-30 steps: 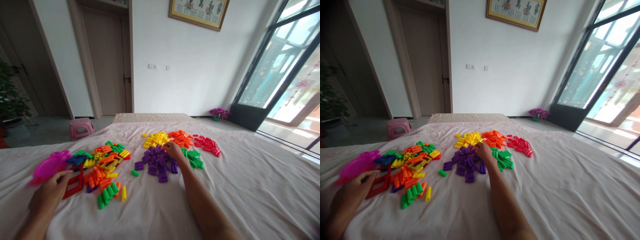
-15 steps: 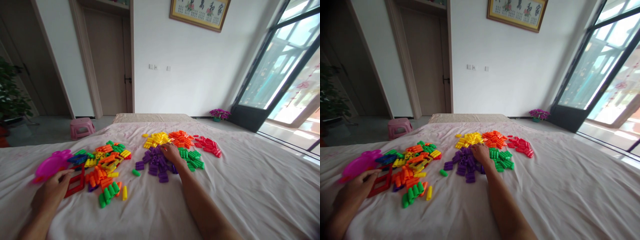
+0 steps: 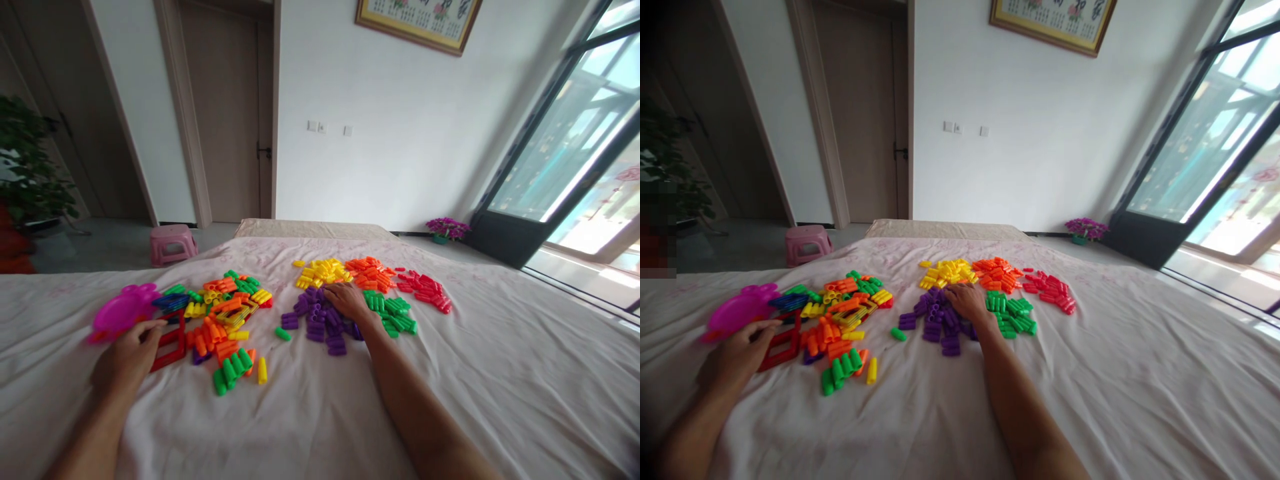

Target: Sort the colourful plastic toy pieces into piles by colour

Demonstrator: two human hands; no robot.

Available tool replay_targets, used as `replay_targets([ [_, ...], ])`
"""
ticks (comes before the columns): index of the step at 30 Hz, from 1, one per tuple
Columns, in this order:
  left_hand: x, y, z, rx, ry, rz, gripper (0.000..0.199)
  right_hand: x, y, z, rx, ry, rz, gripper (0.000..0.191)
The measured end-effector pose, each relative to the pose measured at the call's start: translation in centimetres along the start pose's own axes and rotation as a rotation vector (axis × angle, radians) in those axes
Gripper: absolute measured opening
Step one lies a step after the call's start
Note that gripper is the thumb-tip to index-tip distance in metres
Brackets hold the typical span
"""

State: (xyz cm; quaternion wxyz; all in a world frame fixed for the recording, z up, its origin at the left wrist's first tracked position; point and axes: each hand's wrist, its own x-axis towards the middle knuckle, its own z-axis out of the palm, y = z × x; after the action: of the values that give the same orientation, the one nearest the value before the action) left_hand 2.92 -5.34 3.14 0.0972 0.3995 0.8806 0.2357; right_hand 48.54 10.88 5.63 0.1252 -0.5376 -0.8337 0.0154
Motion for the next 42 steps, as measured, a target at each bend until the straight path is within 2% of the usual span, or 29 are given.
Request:
replay_targets([
  [5, 0.1, 0.0, 0.2, -0.015, 0.017, 0.015, 0.052, -0.4, -1.4, -1.1, -0.067, 0.028, 0.006, 0.042],
  [8, -0.1, 0.2, 0.0, -0.020, 0.017, 0.018, 0.049, -0.5, -2.3, -1.8, -0.088, 0.023, 0.074, 0.046],
  [10, -0.2, 0.3, 0.0, -0.024, 0.009, 0.014, 0.047, -0.5, -3.1, -2.3, -0.088, 0.071, 0.093, 0.047],
  [12, -0.3, 0.4, -0.1, -0.033, 0.003, 0.005, 0.046, -0.6, -4.3, -2.6, -0.044, 0.129, 0.041, 0.042],
  [14, -0.3, 0.4, -0.1, -0.044, 0.001, 0.000, 0.046, -0.8, -6.0, -2.8, 0.062, 0.137, -0.079, 0.033],
  [18, -0.3, 0.4, -0.1, -0.055, 0.000, 0.004, 0.047, -2.1, -10.5, -2.4, 0.286, -0.041, -0.331, 0.023],
  [21, -0.4, 0.4, -0.2, -0.058, 0.004, -0.005, 0.046, -3.6, -13.7, -1.8, 0.312, -0.223, -0.431, 0.043],
  [23, -0.4, 0.4, -0.2, -0.056, 0.008, -0.001, 0.046, -4.6, -15.2, -1.4, 0.276, -0.290, -0.498, 0.058],
  [26, -0.4, 0.4, -0.2, -0.050, 0.006, 0.007, 0.048, -5.4, -16.4, -1.1, 0.211, -0.310, -0.563, 0.054],
  [30, -0.4, 0.5, -0.2, -0.042, -0.001, 0.012, 0.048, -5.2, -16.3, -0.8, 0.206, -0.302, -0.556, 0.036],
  [33, -0.4, 0.5, -0.3, -0.030, 0.009, 0.016, 0.047, -4.5, -15.7, -0.5, 0.286, -0.230, -0.532, 0.028],
  [37, -0.5, 0.5, -0.3, -0.027, 0.022, 0.026, 0.048, -2.8, -13.6, -0.3, 0.386, -0.025, -0.363, 0.035],
  [42, -0.6, 0.8, -0.4, -0.038, 0.008, 0.001, 0.048, 0.2, -8.8, -0.6, 0.385, 0.328, -0.075, 0.030],
])
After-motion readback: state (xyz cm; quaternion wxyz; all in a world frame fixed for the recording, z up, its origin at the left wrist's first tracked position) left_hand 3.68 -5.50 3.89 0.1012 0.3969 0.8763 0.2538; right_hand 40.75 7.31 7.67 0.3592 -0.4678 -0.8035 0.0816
